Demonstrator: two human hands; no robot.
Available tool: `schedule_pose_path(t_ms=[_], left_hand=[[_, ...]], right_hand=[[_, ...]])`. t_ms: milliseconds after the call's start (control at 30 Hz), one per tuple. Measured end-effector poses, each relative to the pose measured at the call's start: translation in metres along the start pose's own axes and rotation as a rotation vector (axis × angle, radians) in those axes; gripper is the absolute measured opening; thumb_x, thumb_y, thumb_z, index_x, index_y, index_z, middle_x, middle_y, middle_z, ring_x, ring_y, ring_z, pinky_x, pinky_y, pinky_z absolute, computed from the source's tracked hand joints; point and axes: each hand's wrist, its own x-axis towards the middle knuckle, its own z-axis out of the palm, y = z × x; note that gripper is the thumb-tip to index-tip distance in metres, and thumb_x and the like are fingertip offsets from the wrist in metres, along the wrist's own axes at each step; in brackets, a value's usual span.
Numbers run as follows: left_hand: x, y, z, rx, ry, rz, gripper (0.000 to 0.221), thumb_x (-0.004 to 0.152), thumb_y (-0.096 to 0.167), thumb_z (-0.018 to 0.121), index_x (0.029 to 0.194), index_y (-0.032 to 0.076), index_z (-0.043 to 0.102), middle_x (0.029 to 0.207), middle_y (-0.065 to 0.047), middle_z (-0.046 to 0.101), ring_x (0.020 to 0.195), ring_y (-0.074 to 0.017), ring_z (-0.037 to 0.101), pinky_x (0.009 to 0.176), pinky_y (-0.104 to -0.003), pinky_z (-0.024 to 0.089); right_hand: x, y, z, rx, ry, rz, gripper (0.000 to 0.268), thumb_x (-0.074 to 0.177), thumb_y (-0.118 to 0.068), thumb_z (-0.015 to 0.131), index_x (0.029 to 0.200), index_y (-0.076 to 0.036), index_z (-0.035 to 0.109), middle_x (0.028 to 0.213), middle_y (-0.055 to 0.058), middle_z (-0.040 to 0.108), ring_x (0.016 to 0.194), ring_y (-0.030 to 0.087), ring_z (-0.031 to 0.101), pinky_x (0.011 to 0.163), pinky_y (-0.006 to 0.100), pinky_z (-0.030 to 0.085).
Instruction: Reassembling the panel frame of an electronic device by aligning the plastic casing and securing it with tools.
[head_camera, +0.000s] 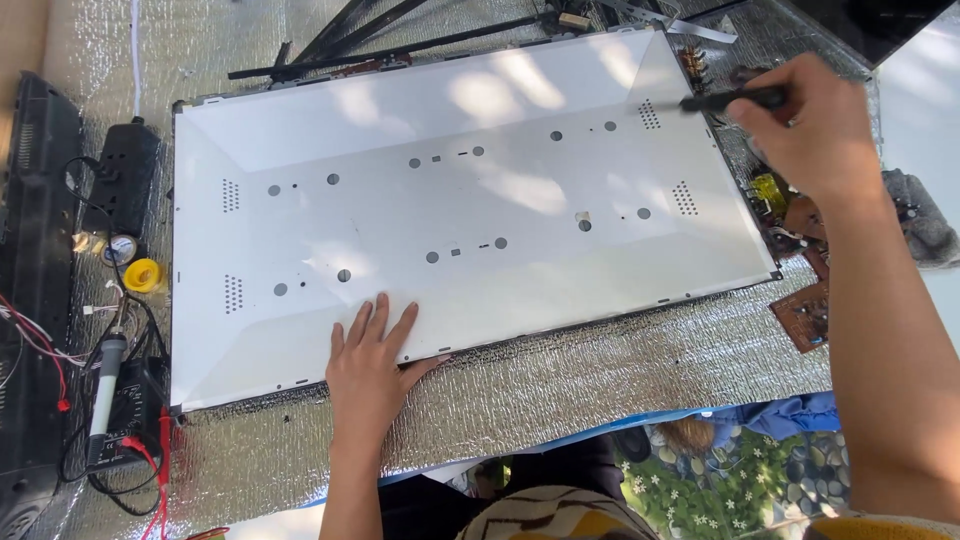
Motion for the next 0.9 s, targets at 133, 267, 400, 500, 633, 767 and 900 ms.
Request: schedule_pose_path(t_ms=[133, 267, 400, 500, 633, 767, 900], left_hand=[[0.002, 0.002, -0.002, 0.002, 0.014, 0.011, 0.082, 0.073, 0.078, 0.068, 0.139, 0.03, 0.064, 0.146, -0.01, 0.062, 0.136, -0.0301, 0.058, 0.106, -0.057, 0.049], [0.003, 0.003, -0.002, 0.003, 0.024, 0.001, 0.079, 0.074, 0.079, 0.067, 0.137, 0.03, 0.065, 0.145, -0.011, 0.063, 0.134, -0.0299, 0.06, 0.104, -0.057, 0.05], [0.003, 0.002, -0.003, 0.038, 0.003, 0.011, 0.082, 0.072, 0.078, 0.071, 0.139, 0.032, 0.063, 0.145, -0.009, 0.063, 0.134, -0.0274, 0.059, 0.105, -0.055, 0.05], [-0.001, 0.001, -0.001, 0.071, 0.019, 0.033, 0.08, 0.074, 0.077, 0.065, 0.14, 0.033, 0.061, 0.146, -0.008, 0.062, 0.135, -0.0267, 0.059, 0.104, -0.053, 0.051], [0.0, -0.002, 0.006, 0.051, -0.105, -0.018, 0.08, 0.074, 0.068, 0.068, 0.146, 0.035, 0.057, 0.153, -0.007, 0.055, 0.142, -0.0264, 0.05, 0.11, -0.055, 0.045], [0.004, -0.009, 0.004, 0.044, -0.098, 0.004, 0.075, 0.078, 0.066, 0.067, 0.144, 0.032, 0.059, 0.148, -0.01, 0.059, 0.138, -0.0296, 0.054, 0.108, -0.058, 0.045], [0.017, -0.008, -0.028, -0.02, 0.013, 0.066, 0.059, 0.075, 0.045, 0.084, 0.129, 0.024, 0.07, 0.132, -0.005, 0.071, 0.123, -0.0254, 0.066, 0.102, -0.05, 0.052]], right_hand=[[0.008, 0.103, 0.009, -0.123, 0.149, 0.127, 0.031, 0.115, -0.02, 0.08, 0.12, -0.001, 0.056, 0.104, 0.021, 0.061, 0.082, 0.038, 0.06, 0.065, 0.059, 0.053], [-0.006, 0.141, 0.026, -0.265, 0.123, 0.32, 0.033, 0.111, -0.029, 0.077, 0.118, -0.005, 0.056, 0.103, 0.017, 0.066, 0.073, 0.038, 0.065, 0.06, 0.055, 0.053], [-0.01, 0.153, 0.041, -0.438, 0.206, 0.0, 0.043, 0.116, -0.043, 0.073, 0.123, -0.001, 0.068, 0.13, 0.026, 0.053, 0.118, 0.051, 0.046, 0.092, 0.067, 0.041], [-0.027, 0.095, 0.042, -0.417, 0.141, 0.004, 0.042, 0.118, -0.045, 0.068, 0.12, -0.003, 0.069, 0.099, 0.008, 0.069, 0.115, 0.042, 0.051, 0.066, 0.056, 0.051], [-0.036, 0.059, 0.043, -0.424, -0.174, 0.283, 0.066, 0.103, -0.059, 0.058, 0.14, -0.005, 0.057, 0.115, 0.012, 0.073, 0.107, 0.046, 0.067, 0.081, 0.064, 0.052], [-0.038, 0.038, 0.019, -0.188, -0.292, 0.484, 0.058, 0.103, -0.052, 0.056, 0.142, -0.009, 0.061, 0.13, 0.02, 0.064, 0.125, 0.041, 0.055, 0.093, 0.061, 0.045], [-0.035, 0.061, 0.005, 0.154, -0.237, 0.526, 0.061, 0.114, -0.057, 0.043, 0.147, -0.007, 0.058, 0.138, 0.016, 0.057, 0.11, 0.036, 0.054, 0.083, 0.053, 0.047]])
